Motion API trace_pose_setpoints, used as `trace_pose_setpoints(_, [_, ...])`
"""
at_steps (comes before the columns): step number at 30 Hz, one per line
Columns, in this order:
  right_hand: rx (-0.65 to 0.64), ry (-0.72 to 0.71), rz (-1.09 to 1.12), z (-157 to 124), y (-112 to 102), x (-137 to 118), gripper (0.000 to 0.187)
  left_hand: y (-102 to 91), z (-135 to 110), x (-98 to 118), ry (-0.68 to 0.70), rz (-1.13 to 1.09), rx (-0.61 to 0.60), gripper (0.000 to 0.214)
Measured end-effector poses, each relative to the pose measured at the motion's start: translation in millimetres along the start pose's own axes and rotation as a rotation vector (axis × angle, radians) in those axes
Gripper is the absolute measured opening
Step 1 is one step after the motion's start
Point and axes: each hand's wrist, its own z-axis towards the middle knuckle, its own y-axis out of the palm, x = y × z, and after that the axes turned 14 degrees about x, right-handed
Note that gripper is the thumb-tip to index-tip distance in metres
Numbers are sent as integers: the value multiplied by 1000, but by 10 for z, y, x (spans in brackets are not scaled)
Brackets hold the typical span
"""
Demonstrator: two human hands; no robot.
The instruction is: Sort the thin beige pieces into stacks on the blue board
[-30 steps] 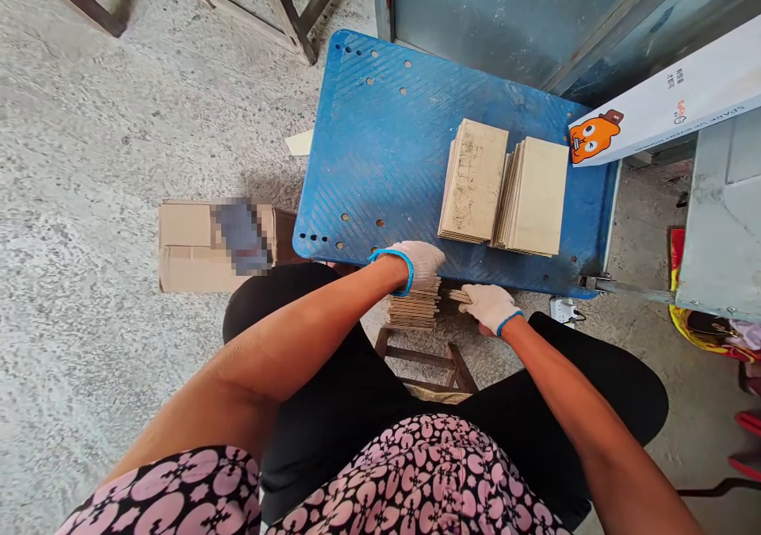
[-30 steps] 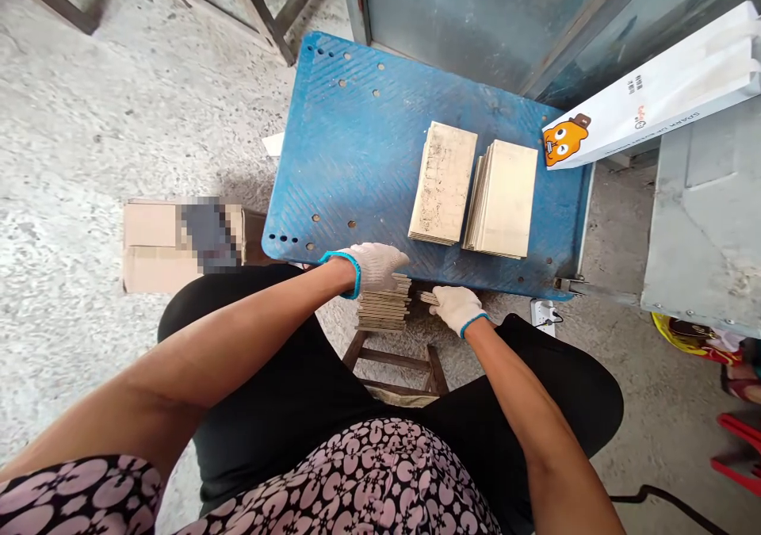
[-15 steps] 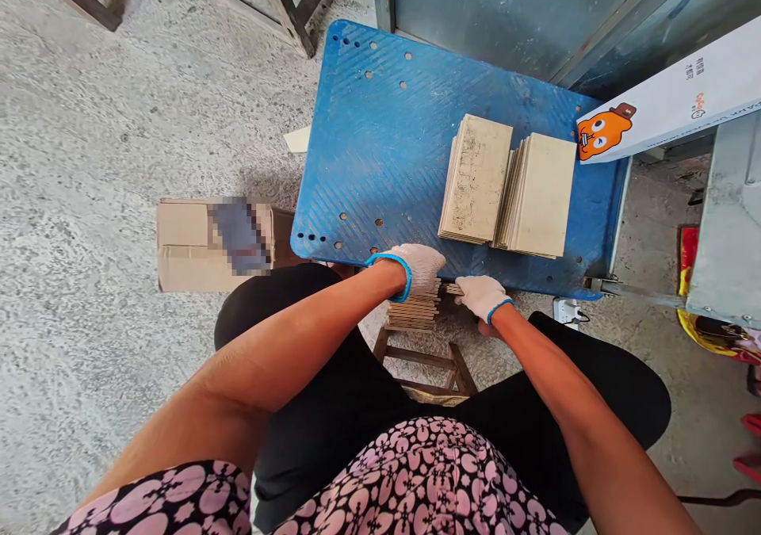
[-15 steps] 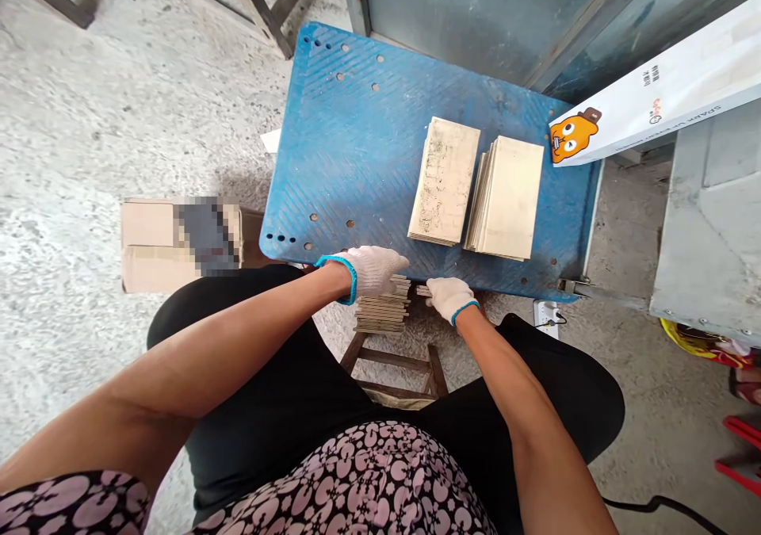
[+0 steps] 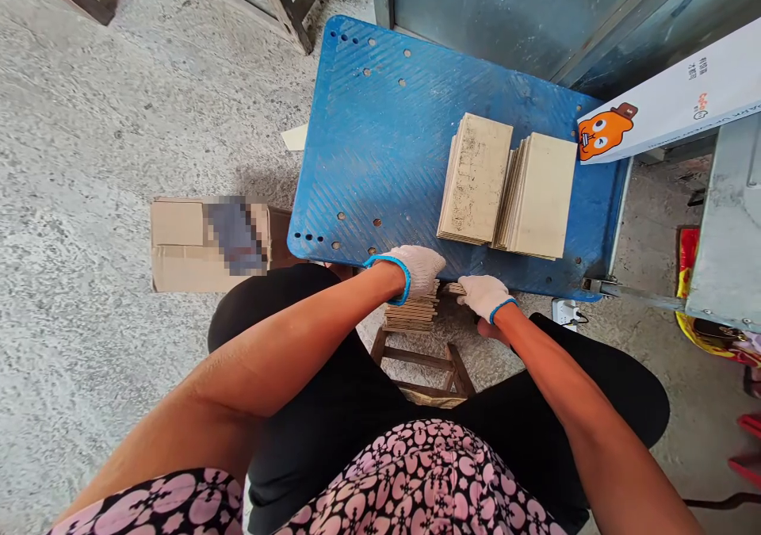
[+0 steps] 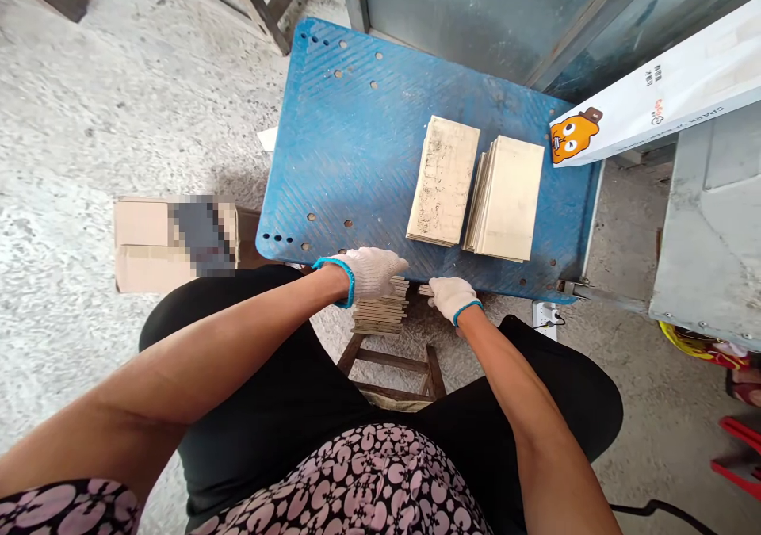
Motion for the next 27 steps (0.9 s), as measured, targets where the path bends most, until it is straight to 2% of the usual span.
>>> trace_pose_setpoints(8, [-7,29,1,9,-40,-18,30,50,30,-20,31,29,-12,43])
trace_pose_setpoints(12, [51,65,16,-76,-89,-38,35,20,43,-1,26,20,-24,43])
trace_pose_setpoints(16, [272,124,218,-202,-157,-63,46,-78,71,-3,-20,-2,-5,45])
trace_pose_setpoints(18, [393,237,401,-245,-213,-72,47,-147,94,-29,-76,-11,37,42])
trace_pose_setpoints(22, [542,533,700,-287,-386,-75,55,-254,160,-98,-212,-54,212,41])
trace_pose_setpoints(24, [615,604,738,-289,-489,-64,57,-263,205,-120,-240,-102,286,42])
trace_pose_setpoints(27, [668,631,648,-250,-636,-11,47,-230,284,-124,-236,-216,368,46])
